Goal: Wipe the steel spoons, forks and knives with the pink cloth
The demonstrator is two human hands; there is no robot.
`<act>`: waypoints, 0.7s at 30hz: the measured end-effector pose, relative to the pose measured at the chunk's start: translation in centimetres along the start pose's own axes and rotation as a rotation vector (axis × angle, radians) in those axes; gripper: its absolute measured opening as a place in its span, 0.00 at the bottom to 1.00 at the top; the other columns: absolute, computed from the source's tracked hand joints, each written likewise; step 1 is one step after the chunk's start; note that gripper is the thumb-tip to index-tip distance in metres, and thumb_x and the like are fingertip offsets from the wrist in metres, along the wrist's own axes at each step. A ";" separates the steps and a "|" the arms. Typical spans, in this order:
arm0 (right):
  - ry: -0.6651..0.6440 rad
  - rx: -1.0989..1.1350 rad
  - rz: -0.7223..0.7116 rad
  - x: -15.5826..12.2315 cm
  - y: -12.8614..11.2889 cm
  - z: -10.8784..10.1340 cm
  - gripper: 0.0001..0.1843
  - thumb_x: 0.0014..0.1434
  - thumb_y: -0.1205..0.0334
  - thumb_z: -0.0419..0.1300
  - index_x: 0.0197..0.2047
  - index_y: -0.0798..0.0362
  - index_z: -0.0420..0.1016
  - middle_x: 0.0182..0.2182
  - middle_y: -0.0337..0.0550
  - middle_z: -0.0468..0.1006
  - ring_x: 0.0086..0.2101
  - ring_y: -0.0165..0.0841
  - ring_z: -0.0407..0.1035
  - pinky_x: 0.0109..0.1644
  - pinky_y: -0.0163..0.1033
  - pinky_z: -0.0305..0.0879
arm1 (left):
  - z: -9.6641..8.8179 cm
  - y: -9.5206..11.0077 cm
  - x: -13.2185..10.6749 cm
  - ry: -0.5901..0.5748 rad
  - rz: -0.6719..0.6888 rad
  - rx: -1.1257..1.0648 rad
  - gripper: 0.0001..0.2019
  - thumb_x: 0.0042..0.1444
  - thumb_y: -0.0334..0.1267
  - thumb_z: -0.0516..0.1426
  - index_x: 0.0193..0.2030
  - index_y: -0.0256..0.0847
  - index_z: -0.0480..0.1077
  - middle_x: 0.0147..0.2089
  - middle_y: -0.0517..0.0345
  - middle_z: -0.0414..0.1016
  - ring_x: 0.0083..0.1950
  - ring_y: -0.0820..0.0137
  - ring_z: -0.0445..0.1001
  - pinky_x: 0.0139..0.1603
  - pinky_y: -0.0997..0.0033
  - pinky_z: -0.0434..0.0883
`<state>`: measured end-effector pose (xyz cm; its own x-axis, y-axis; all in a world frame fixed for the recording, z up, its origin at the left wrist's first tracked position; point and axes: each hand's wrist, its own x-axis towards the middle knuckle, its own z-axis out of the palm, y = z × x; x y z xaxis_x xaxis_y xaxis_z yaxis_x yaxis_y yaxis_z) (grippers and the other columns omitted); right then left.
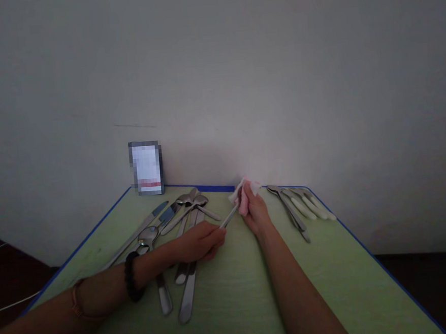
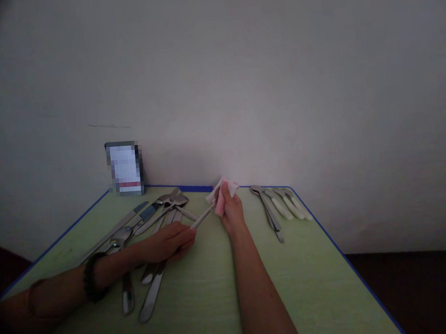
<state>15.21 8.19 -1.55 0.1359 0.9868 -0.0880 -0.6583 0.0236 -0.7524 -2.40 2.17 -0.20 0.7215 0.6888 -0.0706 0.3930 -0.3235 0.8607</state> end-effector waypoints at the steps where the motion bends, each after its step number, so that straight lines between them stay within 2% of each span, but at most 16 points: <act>1: 0.002 -0.006 0.005 0.0 0.0 0.0 0.18 0.44 0.52 0.72 0.35 0.54 0.76 0.27 0.35 0.79 0.25 0.25 0.70 0.27 0.29 0.68 | 0.0 0.0 0.0 0.001 -0.001 0.007 0.23 0.65 0.48 0.40 0.19 0.43 0.55 0.15 0.66 0.57 0.18 0.75 0.57 0.25 0.75 0.62; 7: -0.065 -0.051 0.005 0.1 0.0 0.0 0.17 0.50 0.50 0.68 0.36 0.55 0.78 0.31 0.41 0.82 0.28 0.27 0.73 0.32 0.31 0.70 | 0.1 0.2 0.2 0.016 -0.030 0.005 0.24 0.66 0.48 0.39 0.20 0.43 0.56 0.15 0.66 0.58 0.18 0.74 0.57 0.27 0.74 0.63; 13: -0.113 -0.128 0.077 -0.3 0.1 0.3 0.18 0.55 0.50 0.64 0.37 0.58 0.78 0.31 0.47 0.82 0.30 0.32 0.75 0.34 0.35 0.71 | 0.1 0.3 0.2 0.031 -0.016 0.069 0.26 0.66 0.48 0.38 0.19 0.43 0.57 0.16 0.65 0.58 0.19 0.74 0.59 0.30 0.74 0.64; 16: -0.086 -0.117 0.083 -0.4 0.0 0.4 0.15 0.57 0.53 0.63 0.36 0.58 0.78 0.29 0.46 0.82 0.28 0.31 0.74 0.33 0.34 0.71 | 0.1 0.4 0.2 0.025 -0.035 0.081 0.26 0.66 0.49 0.38 0.18 0.43 0.57 0.15 0.64 0.59 0.19 0.74 0.59 0.29 0.74 0.64; 21: 0.032 -0.030 0.037 -0.3 0.1 0.6 0.10 0.57 0.57 0.63 0.38 0.56 0.77 0.28 0.42 0.82 0.27 0.29 0.74 0.32 0.32 0.71 | 0.2 0.5 0.3 0.052 -0.081 0.011 0.23 0.65 0.48 0.40 0.20 0.43 0.56 0.16 0.65 0.58 0.19 0.74 0.58 0.27 0.74 0.62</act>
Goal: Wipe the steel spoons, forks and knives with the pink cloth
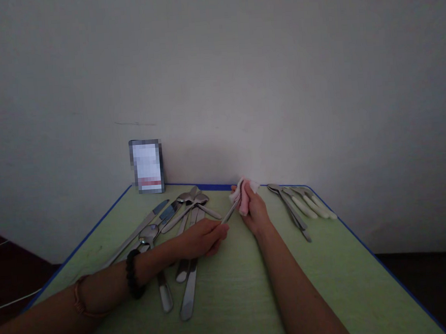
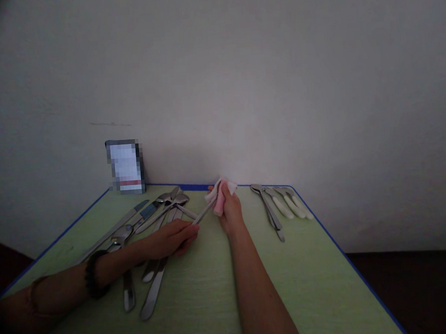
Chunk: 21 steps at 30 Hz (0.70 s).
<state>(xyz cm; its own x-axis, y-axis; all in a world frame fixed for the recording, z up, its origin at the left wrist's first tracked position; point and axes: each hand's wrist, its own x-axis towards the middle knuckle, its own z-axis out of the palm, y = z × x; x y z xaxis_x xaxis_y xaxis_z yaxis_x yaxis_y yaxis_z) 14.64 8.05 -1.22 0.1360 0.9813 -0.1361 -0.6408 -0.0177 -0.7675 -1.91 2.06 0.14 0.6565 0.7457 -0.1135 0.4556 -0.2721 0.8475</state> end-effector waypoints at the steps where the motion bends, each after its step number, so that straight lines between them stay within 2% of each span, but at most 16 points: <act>1: 0.011 0.014 -0.008 0.0 0.0 0.0 0.10 0.58 0.57 0.63 0.38 0.55 0.77 0.28 0.42 0.82 0.27 0.29 0.74 0.32 0.32 0.71 | 0.0 0.0 0.0 0.002 0.000 -0.025 0.23 0.65 0.48 0.40 0.20 0.43 0.56 0.16 0.65 0.59 0.20 0.74 0.58 0.26 0.74 0.61; 7: 0.079 0.084 -0.054 0.3 0.0 -0.1 0.09 0.59 0.57 0.61 0.34 0.55 0.76 0.25 0.38 0.81 0.25 0.25 0.72 0.31 0.28 0.69 | 0.0 -0.5 0.0 -0.016 0.067 -0.182 0.21 0.65 0.47 0.39 0.24 0.42 0.58 0.18 0.65 0.60 0.21 0.74 0.58 0.26 0.74 0.61; 12: 0.072 0.077 -0.027 0.1 -0.3 0.1 0.12 0.58 0.55 0.62 0.32 0.56 0.76 0.25 0.40 0.81 0.26 0.26 0.73 0.34 0.29 0.70 | 0.0 -0.2 0.0 -0.019 0.079 0.007 0.20 0.67 0.46 0.39 0.27 0.42 0.60 0.19 0.66 0.62 0.22 0.74 0.61 0.32 0.74 0.63; 14: 0.004 0.018 0.006 -0.2 -0.3 0.1 0.14 0.55 0.52 0.65 0.33 0.56 0.77 0.27 0.42 0.82 0.28 0.28 0.74 0.35 0.31 0.71 | 0.0 0.0 0.0 -0.009 0.094 0.052 0.19 0.67 0.45 0.38 0.30 0.41 0.62 0.19 0.67 0.62 0.23 0.74 0.62 0.33 0.74 0.64; 18: -0.220 -0.189 0.071 -0.7 -0.1 -0.2 0.22 0.47 0.45 0.69 0.30 0.59 0.78 0.26 0.46 0.81 0.25 0.29 0.72 0.30 0.32 0.68 | -0.1 0.1 0.1 0.012 0.047 0.019 0.19 0.66 0.45 0.38 0.33 0.41 0.63 0.19 0.67 0.61 0.22 0.73 0.61 0.30 0.74 0.63; 21: -0.309 -0.241 0.106 -0.9 -0.2 -0.5 0.24 0.43 0.44 0.70 0.29 0.59 0.79 0.26 0.46 0.81 0.24 0.28 0.71 0.29 0.31 0.66 | -0.1 0.0 0.2 0.021 0.050 0.010 0.18 0.66 0.45 0.39 0.33 0.41 0.63 0.19 0.67 0.61 0.22 0.73 0.61 0.29 0.74 0.62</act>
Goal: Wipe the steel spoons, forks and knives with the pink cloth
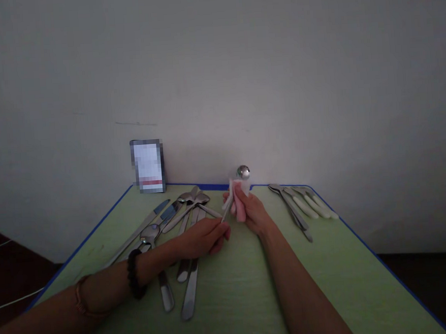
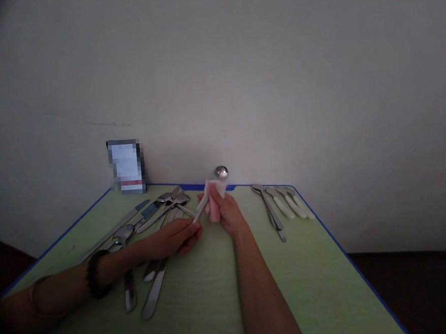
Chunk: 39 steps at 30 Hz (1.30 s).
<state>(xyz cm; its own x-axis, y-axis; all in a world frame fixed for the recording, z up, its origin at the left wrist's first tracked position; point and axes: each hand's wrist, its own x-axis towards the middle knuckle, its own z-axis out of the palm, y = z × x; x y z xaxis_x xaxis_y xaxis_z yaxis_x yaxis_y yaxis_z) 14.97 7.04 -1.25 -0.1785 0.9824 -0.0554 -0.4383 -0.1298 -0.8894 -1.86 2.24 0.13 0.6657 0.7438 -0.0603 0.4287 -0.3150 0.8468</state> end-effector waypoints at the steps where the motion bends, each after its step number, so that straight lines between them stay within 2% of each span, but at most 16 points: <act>1: -0.015 0.001 0.008 -0.1 0.0 0.0 0.24 0.43 0.44 0.70 0.30 0.59 0.79 0.26 0.45 0.81 0.24 0.27 0.71 0.29 0.31 0.65 | 0.0 0.0 0.0 0.001 0.006 0.000 0.18 0.66 0.45 0.39 0.32 0.41 0.63 0.19 0.67 0.61 0.22 0.73 0.61 0.28 0.74 0.62; 11: 0.025 0.062 0.012 0.2 -0.1 0.0 0.21 0.45 0.46 0.70 0.30 0.57 0.77 0.26 0.42 0.81 0.22 0.26 0.69 0.26 0.31 0.62 | 0.2 -0.1 0.2 0.110 -0.018 -0.066 0.15 0.64 0.48 0.43 0.32 0.42 0.59 0.20 0.69 0.60 0.20 0.75 0.58 0.23 0.76 0.58; 21: 0.056 0.106 0.003 0.4 0.0 0.0 0.20 0.46 0.48 0.70 0.31 0.58 0.76 0.24 0.40 0.79 0.22 0.26 0.69 0.28 0.31 0.64 | 0.1 -0.5 0.2 0.078 -0.001 -0.097 0.14 0.64 0.44 0.43 0.35 0.40 0.64 0.18 0.69 0.60 0.20 0.75 0.59 0.24 0.76 0.59; 39: 0.054 0.059 0.010 0.2 -0.1 0.2 0.20 0.47 0.47 0.70 0.30 0.58 0.77 0.24 0.43 0.80 0.23 0.27 0.70 0.28 0.30 0.65 | 0.1 -0.3 0.2 0.049 0.000 -0.064 0.16 0.64 0.43 0.42 0.33 0.40 0.65 0.19 0.67 0.61 0.21 0.74 0.60 0.25 0.75 0.60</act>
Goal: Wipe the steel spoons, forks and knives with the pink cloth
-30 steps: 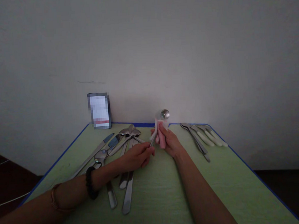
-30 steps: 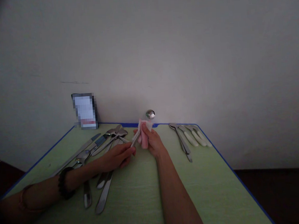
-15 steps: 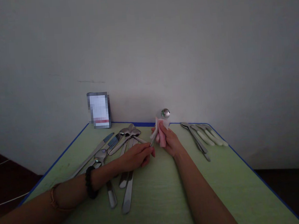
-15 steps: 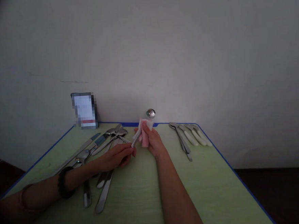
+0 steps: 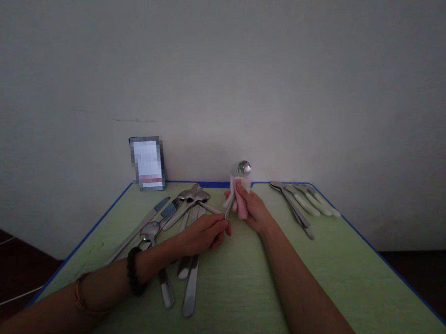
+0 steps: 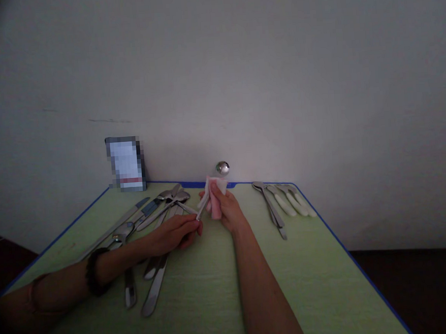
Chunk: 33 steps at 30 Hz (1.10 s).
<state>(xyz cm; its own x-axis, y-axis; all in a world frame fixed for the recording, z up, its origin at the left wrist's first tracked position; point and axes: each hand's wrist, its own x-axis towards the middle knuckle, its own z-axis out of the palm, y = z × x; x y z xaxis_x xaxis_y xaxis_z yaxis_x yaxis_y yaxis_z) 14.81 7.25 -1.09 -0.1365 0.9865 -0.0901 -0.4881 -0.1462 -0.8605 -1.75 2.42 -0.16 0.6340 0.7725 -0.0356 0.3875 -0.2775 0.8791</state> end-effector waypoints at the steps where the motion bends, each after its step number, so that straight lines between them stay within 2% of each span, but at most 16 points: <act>1: -0.002 -0.011 -0.003 0.0 0.0 0.0 0.20 0.47 0.47 0.69 0.30 0.58 0.77 0.24 0.43 0.80 0.22 0.27 0.70 0.28 0.31 0.65 | 0.0 0.0 0.0 -0.001 0.000 0.002 0.15 0.64 0.43 0.42 0.33 0.40 0.65 0.19 0.67 0.61 0.21 0.74 0.60 0.24 0.75 0.60; 14: 0.003 -0.028 0.010 -0.1 -0.1 0.0 0.20 0.45 0.48 0.70 0.29 0.57 0.78 0.27 0.45 0.82 0.22 0.27 0.70 0.26 0.30 0.65 | 0.0 0.0 -0.1 -0.021 -0.002 0.023 0.15 0.64 0.41 0.43 0.33 0.40 0.66 0.19 0.67 0.61 0.21 0.74 0.61 0.26 0.75 0.61; 29: -0.020 -0.053 0.007 -0.2 -0.1 0.1 0.20 0.47 0.47 0.69 0.29 0.57 0.77 0.23 0.42 0.80 0.20 0.25 0.67 0.26 0.31 0.65 | 0.0 0.5 -0.1 -0.016 -0.014 0.049 0.15 0.63 0.41 0.43 0.32 0.39 0.66 0.19 0.67 0.60 0.21 0.74 0.60 0.26 0.76 0.61; 33: -0.037 -0.048 0.018 -0.1 -0.1 0.0 0.21 0.44 0.46 0.71 0.29 0.57 0.77 0.24 0.43 0.81 0.21 0.26 0.68 0.26 0.31 0.64 | 0.0 0.5 -0.1 -0.017 -0.011 0.064 0.15 0.64 0.41 0.44 0.32 0.39 0.66 0.19 0.67 0.61 0.21 0.75 0.60 0.26 0.76 0.61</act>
<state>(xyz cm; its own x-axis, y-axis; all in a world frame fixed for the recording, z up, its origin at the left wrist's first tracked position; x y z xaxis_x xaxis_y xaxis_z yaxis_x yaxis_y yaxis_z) 14.83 7.18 -0.99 -0.1775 0.9802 -0.0879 -0.4436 -0.1594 -0.8819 -1.66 2.18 0.29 0.6404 0.7662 -0.0539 0.4366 -0.3054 0.8463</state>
